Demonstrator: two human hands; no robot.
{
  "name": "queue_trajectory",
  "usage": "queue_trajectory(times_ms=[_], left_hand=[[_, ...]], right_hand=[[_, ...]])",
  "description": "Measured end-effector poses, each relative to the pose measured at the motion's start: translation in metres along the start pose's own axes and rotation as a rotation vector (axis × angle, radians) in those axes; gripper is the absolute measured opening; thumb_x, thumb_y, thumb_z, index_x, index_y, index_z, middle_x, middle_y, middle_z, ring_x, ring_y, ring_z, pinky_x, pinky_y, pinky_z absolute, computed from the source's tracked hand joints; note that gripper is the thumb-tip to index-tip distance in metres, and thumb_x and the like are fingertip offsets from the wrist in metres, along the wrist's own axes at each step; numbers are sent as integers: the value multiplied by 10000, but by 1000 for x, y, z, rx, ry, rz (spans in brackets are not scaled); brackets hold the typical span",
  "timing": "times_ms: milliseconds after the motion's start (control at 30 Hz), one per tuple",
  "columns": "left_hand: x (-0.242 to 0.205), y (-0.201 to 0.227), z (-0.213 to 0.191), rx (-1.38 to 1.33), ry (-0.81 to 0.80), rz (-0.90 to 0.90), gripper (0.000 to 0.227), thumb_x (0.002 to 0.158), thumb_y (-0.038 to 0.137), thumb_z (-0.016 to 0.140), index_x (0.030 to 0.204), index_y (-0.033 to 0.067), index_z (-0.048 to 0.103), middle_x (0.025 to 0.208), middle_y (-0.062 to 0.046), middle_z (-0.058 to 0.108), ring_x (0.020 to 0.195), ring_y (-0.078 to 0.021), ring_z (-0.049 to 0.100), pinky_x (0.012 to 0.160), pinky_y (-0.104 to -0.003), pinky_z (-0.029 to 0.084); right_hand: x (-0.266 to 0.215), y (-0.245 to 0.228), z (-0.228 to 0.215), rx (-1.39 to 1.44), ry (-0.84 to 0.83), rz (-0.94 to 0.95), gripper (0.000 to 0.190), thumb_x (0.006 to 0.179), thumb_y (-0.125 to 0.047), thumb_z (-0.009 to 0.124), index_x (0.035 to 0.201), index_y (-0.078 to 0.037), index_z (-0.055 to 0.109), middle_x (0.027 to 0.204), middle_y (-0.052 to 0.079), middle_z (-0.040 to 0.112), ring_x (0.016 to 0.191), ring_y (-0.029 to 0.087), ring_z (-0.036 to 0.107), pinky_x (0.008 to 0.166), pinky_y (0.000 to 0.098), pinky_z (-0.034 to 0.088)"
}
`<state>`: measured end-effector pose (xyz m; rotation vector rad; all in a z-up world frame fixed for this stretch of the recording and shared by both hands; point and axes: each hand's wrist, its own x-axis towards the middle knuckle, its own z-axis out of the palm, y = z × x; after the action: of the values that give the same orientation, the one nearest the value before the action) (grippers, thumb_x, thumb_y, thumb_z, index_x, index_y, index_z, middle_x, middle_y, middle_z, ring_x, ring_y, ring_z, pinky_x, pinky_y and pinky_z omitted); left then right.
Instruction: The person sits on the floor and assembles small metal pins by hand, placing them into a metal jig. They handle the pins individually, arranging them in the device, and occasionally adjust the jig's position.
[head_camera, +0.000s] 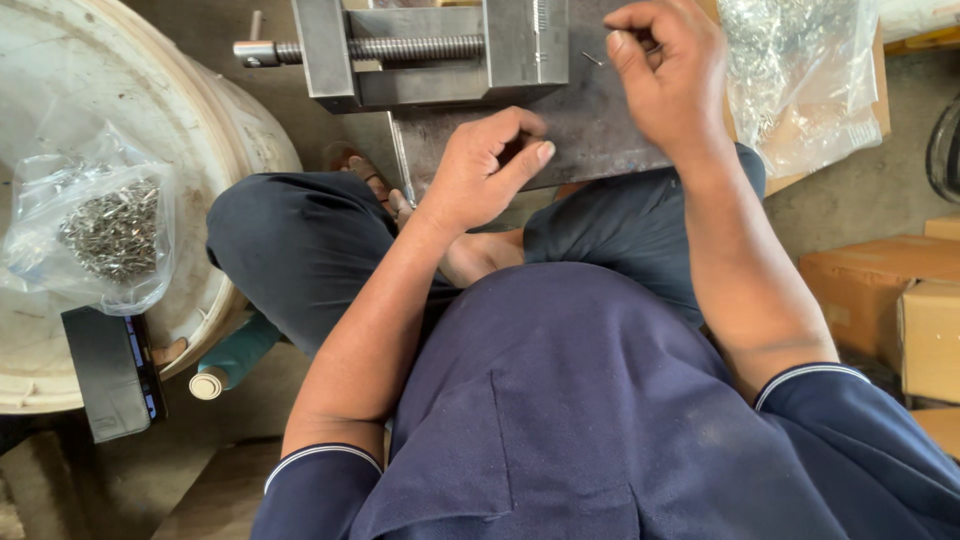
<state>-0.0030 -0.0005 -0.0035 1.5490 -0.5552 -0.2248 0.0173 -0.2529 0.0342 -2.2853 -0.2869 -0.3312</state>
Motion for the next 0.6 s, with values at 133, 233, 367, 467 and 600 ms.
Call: queue_trajectory(times_ms=[133, 233, 367, 467, 600], left_hand=[[0, -3, 1, -39, -13, -7, 157, 1031, 165, 711, 1061, 32, 633, 785, -4, 566, 688, -89, 494, 638, -259, 440], [1, -2, 3, -26, -6, 12, 157, 1027, 156, 718, 1054, 30, 627, 789, 0, 561, 696, -87, 498, 647, -254, 447], [2, 3, 4, 15, -10, 28, 158, 1028, 159, 723, 1054, 34, 629, 799, -5, 567, 706, -92, 510, 662, -255, 460], [2, 6, 4, 36, -2, 26, 185, 1016, 165, 720, 1110, 34, 631, 815, -23, 600, 712, -107, 546, 671, -265, 479], [-1, 5, 5, 113, 28, 67, 298, 1001, 190, 710, 1234, 21, 629, 873, -68, 661, 783, -190, 629, 723, -319, 517]], right_hand=[[-13, 30, -2, -88, -69, 1, 106, 1012, 16, 749, 1117, 1, 739, 1005, 91, 667, 836, 162, 670, 749, 286, 536], [-19, 34, 1, -160, -95, -2, 139, 985, -32, 795, 1117, -30, 750, 958, 89, 659, 766, 166, 653, 704, 298, 509], [-13, 30, 5, -261, -97, -66, 82, 981, -59, 800, 1032, -55, 736, 956, 84, 660, 787, 182, 655, 698, 323, 490], [-17, 21, 5, -169, -156, 9, 71, 1012, -77, 778, 1030, -49, 716, 958, 78, 661, 777, 154, 639, 697, 304, 494], [-40, 1, 8, 521, -335, 676, 107, 992, -160, 719, 1045, -71, 690, 801, 27, 615, 608, 81, 512, 557, 237, 401]])
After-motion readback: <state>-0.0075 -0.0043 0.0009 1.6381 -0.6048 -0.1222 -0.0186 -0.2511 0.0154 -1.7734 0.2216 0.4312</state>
